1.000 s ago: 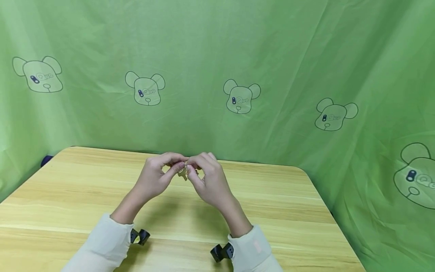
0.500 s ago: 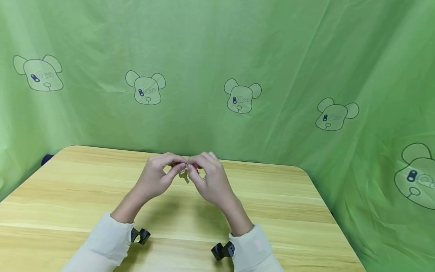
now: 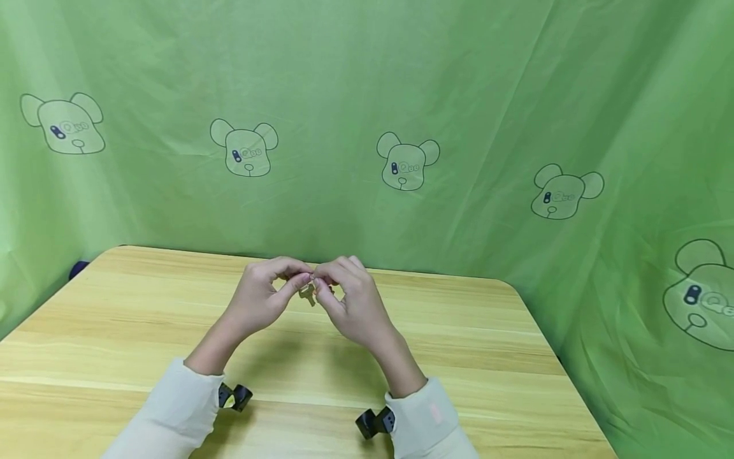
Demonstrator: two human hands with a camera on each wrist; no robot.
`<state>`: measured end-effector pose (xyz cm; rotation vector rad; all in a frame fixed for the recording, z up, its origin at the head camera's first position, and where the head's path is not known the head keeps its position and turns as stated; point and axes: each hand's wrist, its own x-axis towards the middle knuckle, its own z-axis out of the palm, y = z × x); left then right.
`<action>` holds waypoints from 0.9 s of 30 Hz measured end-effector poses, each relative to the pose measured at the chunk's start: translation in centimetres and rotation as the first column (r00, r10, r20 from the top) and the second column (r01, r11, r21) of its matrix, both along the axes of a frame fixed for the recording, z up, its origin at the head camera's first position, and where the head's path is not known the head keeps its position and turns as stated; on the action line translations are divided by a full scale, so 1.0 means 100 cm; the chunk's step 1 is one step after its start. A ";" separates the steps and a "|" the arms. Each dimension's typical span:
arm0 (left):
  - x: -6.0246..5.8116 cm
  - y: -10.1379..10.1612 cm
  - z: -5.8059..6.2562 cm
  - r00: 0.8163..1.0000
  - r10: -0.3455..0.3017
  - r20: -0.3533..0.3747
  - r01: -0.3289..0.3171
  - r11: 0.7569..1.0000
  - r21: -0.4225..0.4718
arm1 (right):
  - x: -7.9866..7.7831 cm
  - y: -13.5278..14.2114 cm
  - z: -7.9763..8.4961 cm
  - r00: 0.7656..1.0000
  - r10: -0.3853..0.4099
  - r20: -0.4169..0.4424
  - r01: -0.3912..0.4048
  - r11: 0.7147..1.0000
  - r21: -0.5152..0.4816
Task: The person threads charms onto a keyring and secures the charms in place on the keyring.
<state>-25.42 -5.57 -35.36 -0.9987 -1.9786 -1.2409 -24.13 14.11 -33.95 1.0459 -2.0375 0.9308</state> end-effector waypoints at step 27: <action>0.004 -0.007 0.004 0.962 -0.060 0.267 0.060 0.998 0.010 | 0.002 0.004 0.004 0.999 0.035 0.042 -0.039 0.993 0.112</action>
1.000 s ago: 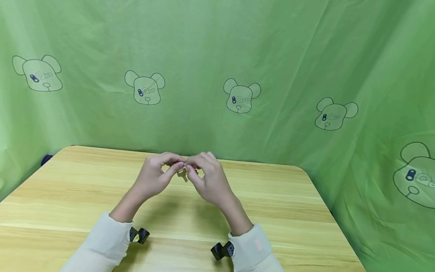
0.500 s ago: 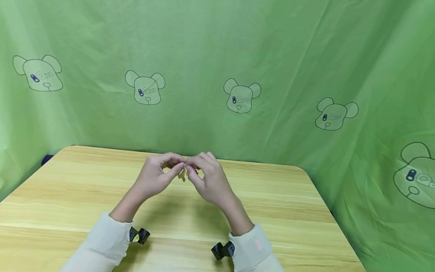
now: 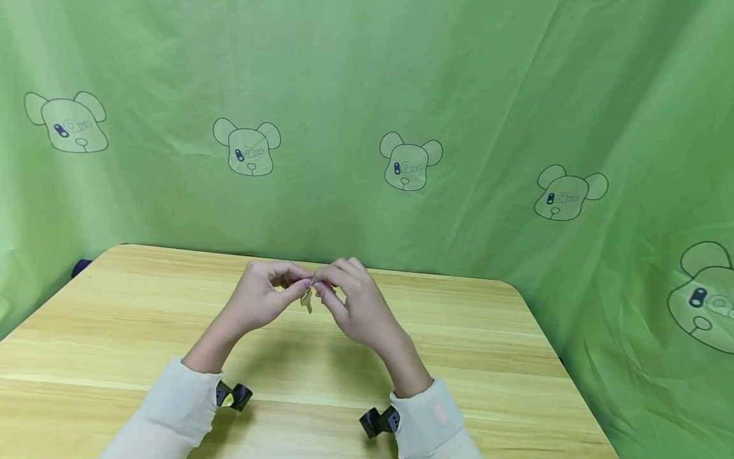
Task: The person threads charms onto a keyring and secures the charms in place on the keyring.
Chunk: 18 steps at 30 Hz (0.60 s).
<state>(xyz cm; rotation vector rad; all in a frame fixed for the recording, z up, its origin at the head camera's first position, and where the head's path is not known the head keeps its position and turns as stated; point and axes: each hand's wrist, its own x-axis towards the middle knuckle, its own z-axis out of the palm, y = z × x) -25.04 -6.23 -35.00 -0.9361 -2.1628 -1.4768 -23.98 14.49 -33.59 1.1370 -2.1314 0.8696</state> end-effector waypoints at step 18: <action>0.001 0.002 0.001 0.999 0.025 0.046 -0.026 0.999 0.029 | 0.000 0.000 -0.001 1.000 -0.014 0.011 0.014 1.000 -0.003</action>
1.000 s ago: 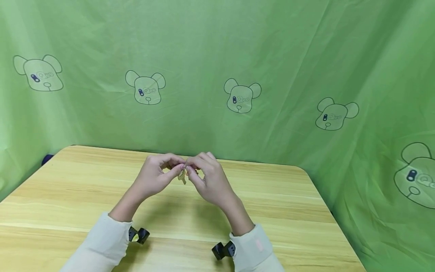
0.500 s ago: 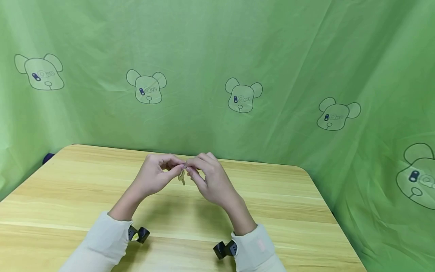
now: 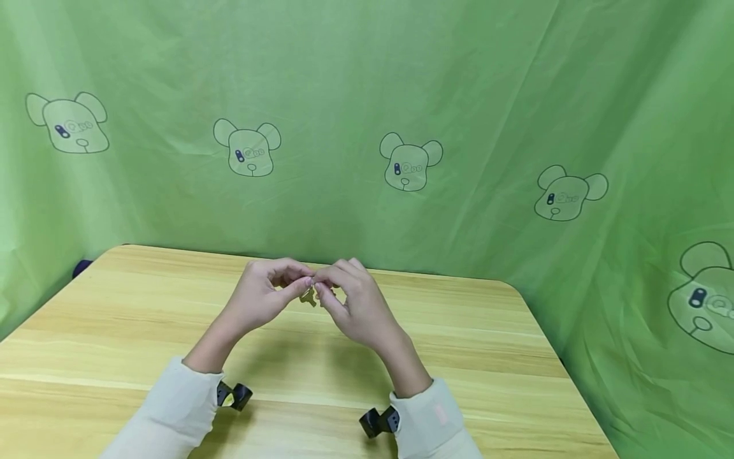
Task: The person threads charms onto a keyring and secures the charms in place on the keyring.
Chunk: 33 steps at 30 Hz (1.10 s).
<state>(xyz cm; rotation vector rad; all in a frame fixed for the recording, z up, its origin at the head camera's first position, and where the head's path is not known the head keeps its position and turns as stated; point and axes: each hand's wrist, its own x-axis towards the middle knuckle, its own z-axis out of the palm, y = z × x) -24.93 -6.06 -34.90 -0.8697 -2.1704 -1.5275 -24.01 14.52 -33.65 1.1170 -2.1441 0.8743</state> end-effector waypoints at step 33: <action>0.000 -0.001 -0.001 0.999 0.023 -0.036 -0.024 1.000 -0.017 | 0.001 0.001 0.001 1.000 0.002 -0.011 -0.002 1.000 0.026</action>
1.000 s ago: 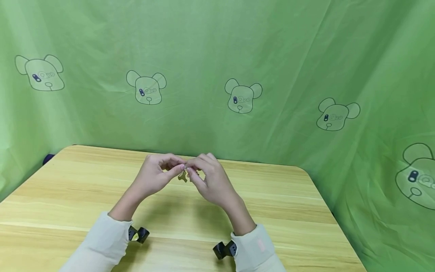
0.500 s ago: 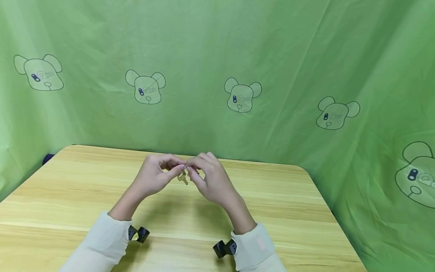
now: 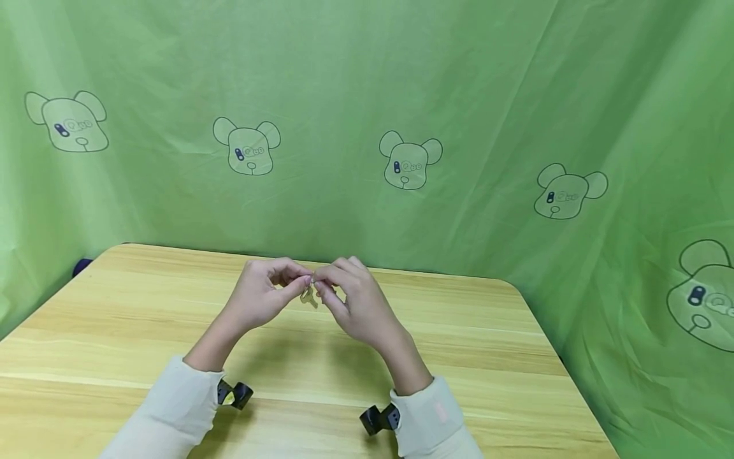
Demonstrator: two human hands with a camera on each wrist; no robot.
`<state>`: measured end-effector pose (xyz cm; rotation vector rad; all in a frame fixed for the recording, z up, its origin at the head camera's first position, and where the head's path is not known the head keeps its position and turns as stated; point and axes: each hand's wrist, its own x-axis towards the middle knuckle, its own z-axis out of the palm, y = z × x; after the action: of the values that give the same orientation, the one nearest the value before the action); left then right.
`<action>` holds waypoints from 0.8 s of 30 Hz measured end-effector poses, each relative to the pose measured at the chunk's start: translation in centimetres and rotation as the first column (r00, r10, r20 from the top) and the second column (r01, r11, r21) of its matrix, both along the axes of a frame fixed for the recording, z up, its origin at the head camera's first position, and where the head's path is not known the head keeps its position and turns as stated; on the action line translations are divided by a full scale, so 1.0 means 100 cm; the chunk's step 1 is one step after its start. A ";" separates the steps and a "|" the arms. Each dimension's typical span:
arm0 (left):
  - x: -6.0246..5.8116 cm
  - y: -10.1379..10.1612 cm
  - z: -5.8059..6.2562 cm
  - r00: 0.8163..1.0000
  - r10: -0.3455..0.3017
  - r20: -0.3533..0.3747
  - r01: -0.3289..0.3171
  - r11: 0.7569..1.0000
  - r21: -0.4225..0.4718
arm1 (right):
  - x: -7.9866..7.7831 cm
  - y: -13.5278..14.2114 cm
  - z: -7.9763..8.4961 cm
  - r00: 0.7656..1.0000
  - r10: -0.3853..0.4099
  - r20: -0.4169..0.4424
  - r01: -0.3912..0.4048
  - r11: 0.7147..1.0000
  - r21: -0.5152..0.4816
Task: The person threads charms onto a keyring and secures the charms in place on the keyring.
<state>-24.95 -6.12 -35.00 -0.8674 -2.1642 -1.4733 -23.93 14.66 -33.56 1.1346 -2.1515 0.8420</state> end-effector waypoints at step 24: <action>-0.001 0.004 -0.002 0.998 0.011 0.056 -0.010 1.000 -0.017 | -0.002 0.001 -0.002 0.998 -0.046 0.032 0.047 0.998 -0.034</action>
<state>-25.03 -5.77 -35.18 -0.8278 -2.2212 -1.4936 -24.10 14.74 -33.81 1.0571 -2.1715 0.8781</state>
